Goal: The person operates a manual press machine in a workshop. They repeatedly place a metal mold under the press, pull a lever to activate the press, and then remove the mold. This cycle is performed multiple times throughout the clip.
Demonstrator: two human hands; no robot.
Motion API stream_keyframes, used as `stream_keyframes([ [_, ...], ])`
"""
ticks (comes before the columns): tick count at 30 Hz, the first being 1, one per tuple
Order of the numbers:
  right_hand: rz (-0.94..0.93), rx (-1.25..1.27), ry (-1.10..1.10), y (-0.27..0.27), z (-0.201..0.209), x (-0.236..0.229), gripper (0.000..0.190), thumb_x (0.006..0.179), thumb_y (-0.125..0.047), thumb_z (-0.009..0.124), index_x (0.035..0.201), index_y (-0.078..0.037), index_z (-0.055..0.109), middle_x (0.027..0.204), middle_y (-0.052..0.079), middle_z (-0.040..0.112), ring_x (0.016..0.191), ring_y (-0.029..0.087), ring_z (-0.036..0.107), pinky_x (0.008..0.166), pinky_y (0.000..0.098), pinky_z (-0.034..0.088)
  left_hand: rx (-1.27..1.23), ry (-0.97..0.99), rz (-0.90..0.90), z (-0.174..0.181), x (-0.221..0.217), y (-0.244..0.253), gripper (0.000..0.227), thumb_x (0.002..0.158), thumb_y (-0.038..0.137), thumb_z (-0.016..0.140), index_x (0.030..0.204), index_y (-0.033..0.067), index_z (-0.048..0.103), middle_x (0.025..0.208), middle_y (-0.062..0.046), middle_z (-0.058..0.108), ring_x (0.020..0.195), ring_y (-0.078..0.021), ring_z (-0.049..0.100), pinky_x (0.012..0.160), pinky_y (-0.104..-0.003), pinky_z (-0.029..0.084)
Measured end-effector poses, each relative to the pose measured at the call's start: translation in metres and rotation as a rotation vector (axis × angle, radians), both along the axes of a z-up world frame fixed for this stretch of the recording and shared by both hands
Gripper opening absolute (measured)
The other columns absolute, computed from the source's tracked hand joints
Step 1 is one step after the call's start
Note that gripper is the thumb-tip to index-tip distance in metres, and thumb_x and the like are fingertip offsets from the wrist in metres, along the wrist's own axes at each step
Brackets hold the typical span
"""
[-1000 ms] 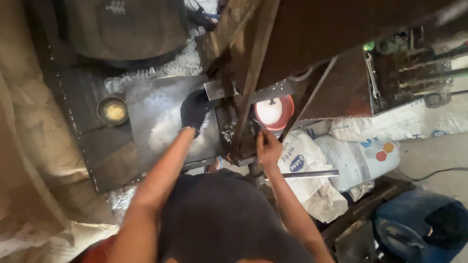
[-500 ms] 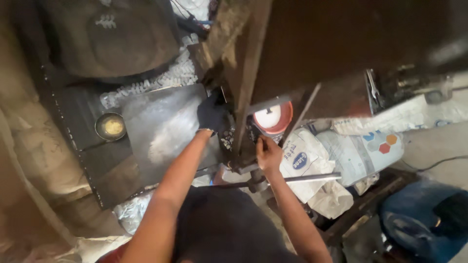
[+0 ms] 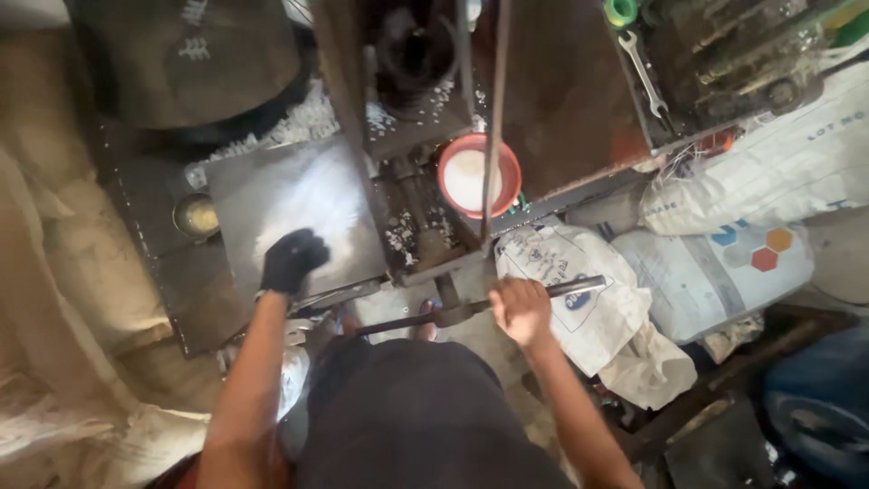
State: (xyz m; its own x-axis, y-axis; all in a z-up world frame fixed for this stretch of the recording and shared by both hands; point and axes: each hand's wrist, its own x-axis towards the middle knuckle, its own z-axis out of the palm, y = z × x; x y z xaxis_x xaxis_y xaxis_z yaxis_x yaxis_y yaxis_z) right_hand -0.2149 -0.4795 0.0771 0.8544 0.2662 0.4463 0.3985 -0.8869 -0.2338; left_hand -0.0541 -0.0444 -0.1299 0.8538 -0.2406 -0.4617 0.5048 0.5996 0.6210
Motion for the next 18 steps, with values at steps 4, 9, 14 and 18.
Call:
stream_keyframes([
  [4,-0.105,-0.009,-0.067,-0.042,-0.081,-0.002,0.02,0.09,-0.025,0.067,0.095,-0.006,0.069,0.095,0.013,0.069,0.089,0.035,0.066,0.083,0.0507,0.051,0.218,0.255,0.181,0.019,-0.05,0.008,0.018,0.091,0.014,0.066,0.104,0.0017,0.07,0.093,-0.017,0.072,0.077,-0.0308,0.072,0.075,-0.046,0.063],
  [9,-0.15,-0.117,0.716,0.002,-0.205,0.0,0.03,0.086,-0.028,0.064,0.11,-0.01,0.07,0.104,0.015,0.071,0.097,0.036,0.067,0.083,0.0526,0.054,1.299,-0.307,-0.505,0.037,-0.098,0.005,0.023,0.095,0.028,0.074,0.098,0.0052,0.074,0.094,-0.013,0.072,0.086,-0.03,0.069,0.079,-0.043,0.057],
  [14,0.105,0.814,0.721,0.027,-0.23,-0.019,0.042,0.088,-0.035,0.075,0.117,-0.005,0.066,0.109,0.016,0.073,0.098,0.034,0.07,0.085,0.0497,0.057,0.801,-0.267,-0.466,0.022,-0.139,-0.009,0.034,0.09,0.018,0.065,0.121,0.0039,0.07,0.11,-0.012,0.075,0.099,-0.026,0.069,0.087,-0.039,0.056],
  [18,-0.691,1.575,1.167,0.006,-0.215,-0.023,0.042,0.098,-0.048,0.051,0.116,-0.014,0.067,0.105,0.009,0.069,0.087,0.028,0.065,0.078,0.0482,0.056,0.949,-0.48,-0.893,0.002,-0.151,-0.035,0.045,0.079,0.021,0.073,0.121,0.0058,0.07,0.118,-0.019,0.071,0.11,-0.0339,0.066,0.095,-0.043,0.052],
])
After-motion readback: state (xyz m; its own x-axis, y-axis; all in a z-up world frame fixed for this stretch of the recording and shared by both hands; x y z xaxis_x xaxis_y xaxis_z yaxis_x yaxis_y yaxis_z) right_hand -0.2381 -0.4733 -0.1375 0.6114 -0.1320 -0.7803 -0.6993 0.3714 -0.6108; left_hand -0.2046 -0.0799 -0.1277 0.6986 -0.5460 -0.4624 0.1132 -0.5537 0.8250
